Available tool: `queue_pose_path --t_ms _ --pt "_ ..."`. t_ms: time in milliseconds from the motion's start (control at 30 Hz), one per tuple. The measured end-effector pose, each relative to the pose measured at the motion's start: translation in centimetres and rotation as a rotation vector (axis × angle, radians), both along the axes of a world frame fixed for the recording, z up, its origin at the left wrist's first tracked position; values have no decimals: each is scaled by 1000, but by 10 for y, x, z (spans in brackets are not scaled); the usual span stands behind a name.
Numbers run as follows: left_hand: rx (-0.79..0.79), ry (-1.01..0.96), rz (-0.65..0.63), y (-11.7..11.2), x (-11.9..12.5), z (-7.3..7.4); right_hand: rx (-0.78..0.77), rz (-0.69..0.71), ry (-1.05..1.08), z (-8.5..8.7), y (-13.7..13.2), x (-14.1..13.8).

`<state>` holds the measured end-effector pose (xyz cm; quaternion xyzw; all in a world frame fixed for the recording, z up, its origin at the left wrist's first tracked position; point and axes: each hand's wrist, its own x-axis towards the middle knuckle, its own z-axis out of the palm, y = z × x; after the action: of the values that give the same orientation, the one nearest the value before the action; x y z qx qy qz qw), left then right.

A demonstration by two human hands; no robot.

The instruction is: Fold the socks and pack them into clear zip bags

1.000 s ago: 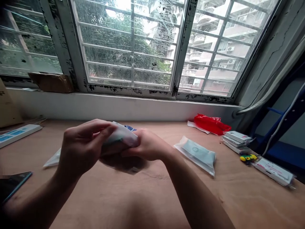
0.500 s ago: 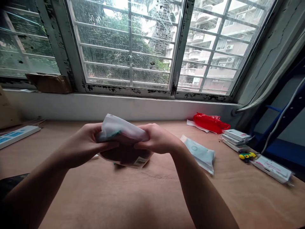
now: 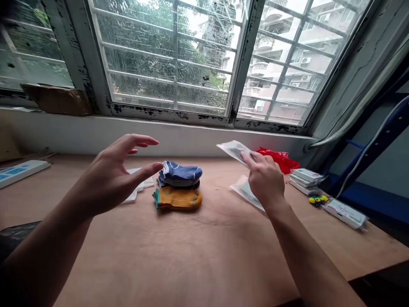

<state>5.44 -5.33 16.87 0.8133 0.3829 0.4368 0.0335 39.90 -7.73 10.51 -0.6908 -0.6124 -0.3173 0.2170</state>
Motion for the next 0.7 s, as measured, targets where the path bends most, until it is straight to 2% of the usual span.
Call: queue_pose_path --t_ms 67,133,200,267,400,467,600,700 --pt "-6 16 -18 -1 0 1 -149 -135 -97 -44 -11 26" --pt "-25 37 -38 -1 0 -1 -400 -121 -115 -86 -21 48" --pt "-39 53 -64 0 0 -3 -466 -131 -77 -110 -26 65" --pt "-43 62 -89 0 1 -5 -467 -121 -13 -113 -22 76" --pt "-70 83 -113 -1 4 -7 -364 -109 18 -87 10 85" --pt "-90 98 -126 -2 5 -8 -395 -129 19 -82 28 87" --pt "-133 127 -160 -2 6 -10 -573 -155 90 -99 46 91" --pt "-163 129 -175 -2 8 -10 -604 -162 88 -110 46 94"
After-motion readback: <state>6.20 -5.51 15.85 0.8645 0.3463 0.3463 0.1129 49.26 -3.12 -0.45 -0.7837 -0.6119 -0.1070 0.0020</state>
